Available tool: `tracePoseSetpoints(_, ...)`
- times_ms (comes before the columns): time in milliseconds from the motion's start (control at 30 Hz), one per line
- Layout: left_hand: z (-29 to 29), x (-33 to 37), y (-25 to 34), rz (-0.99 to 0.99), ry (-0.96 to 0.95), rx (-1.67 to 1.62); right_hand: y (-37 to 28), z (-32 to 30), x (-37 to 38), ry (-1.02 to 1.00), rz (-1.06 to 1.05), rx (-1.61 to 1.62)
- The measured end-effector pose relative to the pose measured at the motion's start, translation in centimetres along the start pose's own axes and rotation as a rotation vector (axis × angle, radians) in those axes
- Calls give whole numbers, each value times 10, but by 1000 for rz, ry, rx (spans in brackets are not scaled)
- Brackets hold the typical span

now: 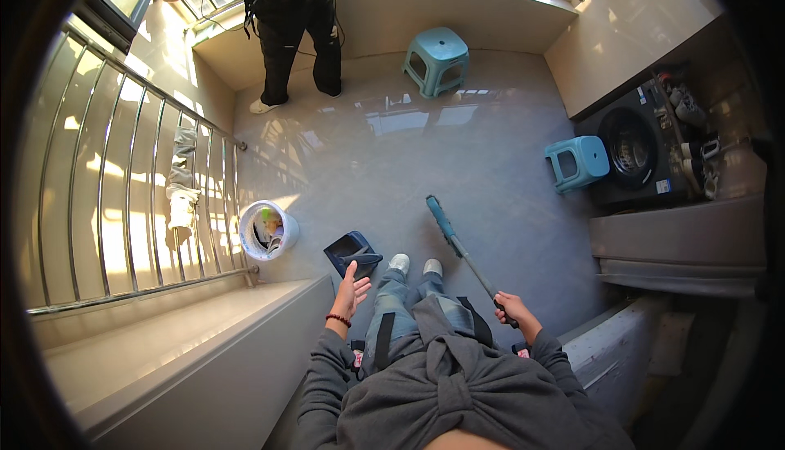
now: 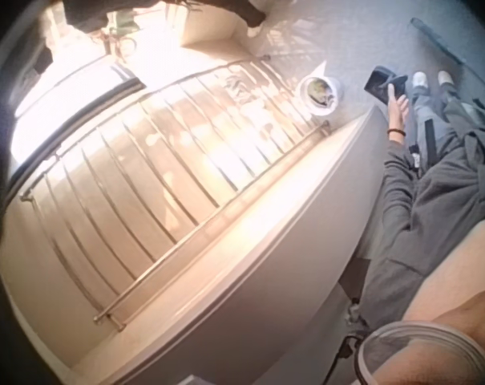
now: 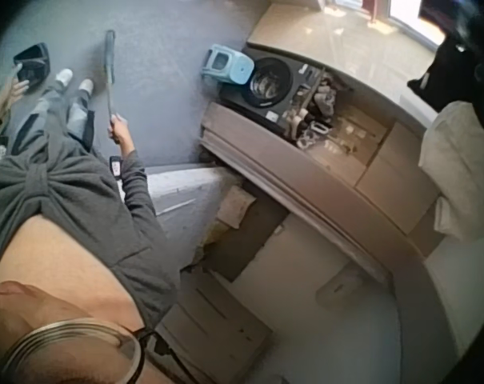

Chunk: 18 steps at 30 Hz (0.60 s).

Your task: The person sweeps a balcony floor with a broom and dustpan, then empties the dustpan into a bucket. Another person is present and uses a power tool on the balcony railing.

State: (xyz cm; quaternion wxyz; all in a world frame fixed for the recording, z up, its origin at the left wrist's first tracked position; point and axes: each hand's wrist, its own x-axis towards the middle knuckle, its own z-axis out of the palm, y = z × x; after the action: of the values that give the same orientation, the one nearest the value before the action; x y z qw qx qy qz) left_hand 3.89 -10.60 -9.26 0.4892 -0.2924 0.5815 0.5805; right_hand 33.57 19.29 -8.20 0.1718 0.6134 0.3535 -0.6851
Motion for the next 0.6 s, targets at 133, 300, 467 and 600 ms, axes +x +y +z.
tracePoseSetpoints(133, 19, 36, 2, -11, 65, 72, 3, -19, -25, -9, 9, 88)
tracePoseSetpoints(300, 16, 91, -8, 9, 126, -103, 3, -29, -36, 35, 12, 109)
tracePoseSetpoints(467, 7, 119, -14, 64, 160, -189, 12, -22, -26, 66, -24, 60)
tracePoseSetpoints(600, 6, 122, -14, 151, 111, -298, 21, -14, -16, 93, -4, 188)
